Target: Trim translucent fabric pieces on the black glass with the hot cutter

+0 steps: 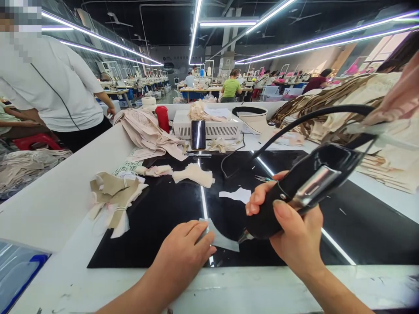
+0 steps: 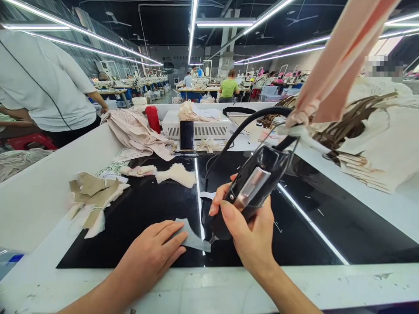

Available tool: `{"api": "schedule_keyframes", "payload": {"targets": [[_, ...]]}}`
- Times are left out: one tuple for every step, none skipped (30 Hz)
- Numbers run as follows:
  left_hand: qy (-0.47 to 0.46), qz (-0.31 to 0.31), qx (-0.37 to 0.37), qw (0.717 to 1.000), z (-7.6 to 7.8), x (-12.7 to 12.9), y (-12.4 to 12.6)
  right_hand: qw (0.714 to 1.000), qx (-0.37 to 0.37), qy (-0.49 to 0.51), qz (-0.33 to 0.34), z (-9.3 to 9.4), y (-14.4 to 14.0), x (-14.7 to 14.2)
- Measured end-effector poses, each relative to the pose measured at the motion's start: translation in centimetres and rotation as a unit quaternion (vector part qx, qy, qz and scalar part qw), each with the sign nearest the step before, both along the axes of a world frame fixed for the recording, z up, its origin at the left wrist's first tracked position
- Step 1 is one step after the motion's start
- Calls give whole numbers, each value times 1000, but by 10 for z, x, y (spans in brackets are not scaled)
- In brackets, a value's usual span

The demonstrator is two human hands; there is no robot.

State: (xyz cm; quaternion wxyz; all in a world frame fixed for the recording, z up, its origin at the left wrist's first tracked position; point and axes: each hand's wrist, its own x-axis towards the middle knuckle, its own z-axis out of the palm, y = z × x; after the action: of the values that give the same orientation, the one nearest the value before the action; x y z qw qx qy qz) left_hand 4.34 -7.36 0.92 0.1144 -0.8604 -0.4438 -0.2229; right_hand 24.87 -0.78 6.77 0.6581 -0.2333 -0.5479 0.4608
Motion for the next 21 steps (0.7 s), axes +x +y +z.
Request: {"api": "schedule_keyframes", "payload": {"targets": [[0, 1, 3, 1000, 0, 0, 0, 1000, -1, -1, -2, -1, 0, 0], [0, 2, 5, 1000, 0, 0, 0, 1000, -1, 0, -3, -2, -1, 0], [1, 3, 6, 1000, 0, 0, 0, 1000, -2, 0, -4, -2, -1, 0], [1, 4, 8, 1000, 0, 0, 0, 1000, -2, 0, -5, -3, -1, -1], [0, 3, 9, 1000, 0, 0, 0, 1000, -3, 0, -5, -3, -1, -1], [-1, 2, 10, 1000, 0, 0, 0, 1000, -3, 0, -3, -4, -1, -2], [-2, 1, 10, 1000, -1, 0, 0, 1000, -4, -1, -3, -4, -1, -2], [-3, 0, 10, 1000, -1, 0, 0, 1000, -4, -3, -3, -4, -1, -2], [-3, 0, 10, 1000, -1, -1, 1, 1000, -4, -6, -5, -4, -2, -2], [-4, -1, 10, 1000, -1, -1, 1, 1000, -6, -8, -8, -3, -2, -2], [-4, -2, 10, 1000, -1, -1, 1, 1000, -8, -10, -11, -3, -2, -2], [-3, -2, 10, 1000, 0, -1, 1, 1000, -10, -9, -12, -2, -2, -2], [-2, -3, 10, 1000, 0, -1, 1, 1000, -10, -7, -10, -2, -3, -2], [-1, -3, 9, 1000, 0, -1, 1, 1000, -9, -3, -6, -1, -3, -1], [0, -3, 8, 1000, 0, -1, 0, 1000, -6, 2, -2, 0, -4, -1], [0, -3, 7, 1000, 1, -1, 0, 1000, -2, 8, 3, 0, -5, -1], [0, -2, 7, 1000, 0, -1, 0, 1000, 0, 11, 9, 0, -6, 0], [-1, -2, 7, 1000, 0, -1, 0, 1000, 1, 13, 14, 0, -7, 0], [-2, -2, 7, 1000, 0, 0, 0, 1000, 0, 12, 17, -1, -8, 0], [-2, -3, 6, 1000, 0, 0, 0, 1000, -4, 9, 19, -2, -9, 0], [-2, -4, 5, 1000, -1, 0, 0, 1000, -9, 5, 18, -3, -10, 0]]}}
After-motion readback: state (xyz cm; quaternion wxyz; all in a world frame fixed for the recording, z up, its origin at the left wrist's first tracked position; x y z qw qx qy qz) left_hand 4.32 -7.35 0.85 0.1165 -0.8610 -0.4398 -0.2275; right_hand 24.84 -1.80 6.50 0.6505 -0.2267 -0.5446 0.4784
